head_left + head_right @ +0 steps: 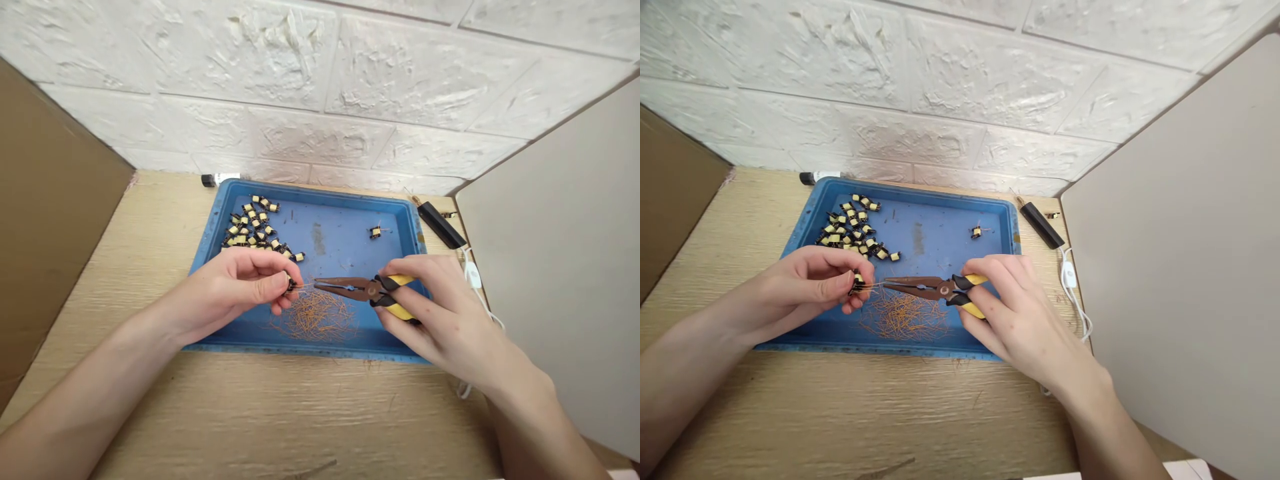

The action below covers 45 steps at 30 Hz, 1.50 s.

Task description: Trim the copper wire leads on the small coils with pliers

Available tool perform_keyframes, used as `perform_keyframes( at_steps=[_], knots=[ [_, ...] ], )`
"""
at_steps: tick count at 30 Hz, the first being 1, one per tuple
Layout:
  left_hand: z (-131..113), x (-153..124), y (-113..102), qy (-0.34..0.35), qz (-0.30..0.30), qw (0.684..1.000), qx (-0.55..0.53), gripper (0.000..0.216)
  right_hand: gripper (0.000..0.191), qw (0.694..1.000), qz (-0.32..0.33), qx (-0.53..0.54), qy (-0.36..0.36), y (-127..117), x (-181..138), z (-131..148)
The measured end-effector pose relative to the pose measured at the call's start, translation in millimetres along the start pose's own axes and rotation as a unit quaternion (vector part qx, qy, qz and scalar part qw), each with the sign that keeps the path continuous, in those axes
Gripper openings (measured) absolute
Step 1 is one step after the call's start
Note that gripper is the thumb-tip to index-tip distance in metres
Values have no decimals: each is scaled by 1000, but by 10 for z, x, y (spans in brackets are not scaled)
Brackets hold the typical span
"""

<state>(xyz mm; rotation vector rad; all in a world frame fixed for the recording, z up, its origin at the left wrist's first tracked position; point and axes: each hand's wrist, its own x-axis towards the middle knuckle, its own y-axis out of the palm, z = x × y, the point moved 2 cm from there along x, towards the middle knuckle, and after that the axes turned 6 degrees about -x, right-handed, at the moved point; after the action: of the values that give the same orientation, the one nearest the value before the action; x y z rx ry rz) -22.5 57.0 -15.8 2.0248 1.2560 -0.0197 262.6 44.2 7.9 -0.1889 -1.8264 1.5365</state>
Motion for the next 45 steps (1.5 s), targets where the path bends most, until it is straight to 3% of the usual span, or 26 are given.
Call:
perform_keyframes(
  at_steps=[26, 30, 39, 45],
  knots=[
    [2, -18, 30, 4, 34, 999, -21, 25, 19, 1000, 4, 8, -19, 11, 18, 36],
    [9, -32, 9, 26, 58, 998, -9, 24, 16, 1000, 5, 9, -15, -13, 14, 18],
    [29, -54, -1, -18, 113, 993, 37, 34, 17, 999, 10, 35, -18, -32, 26, 78],
    [3, -78, 14, -9, 154, 981, 120, 46, 16, 998, 14, 62, -9, -28, 44, 118]
  ],
)
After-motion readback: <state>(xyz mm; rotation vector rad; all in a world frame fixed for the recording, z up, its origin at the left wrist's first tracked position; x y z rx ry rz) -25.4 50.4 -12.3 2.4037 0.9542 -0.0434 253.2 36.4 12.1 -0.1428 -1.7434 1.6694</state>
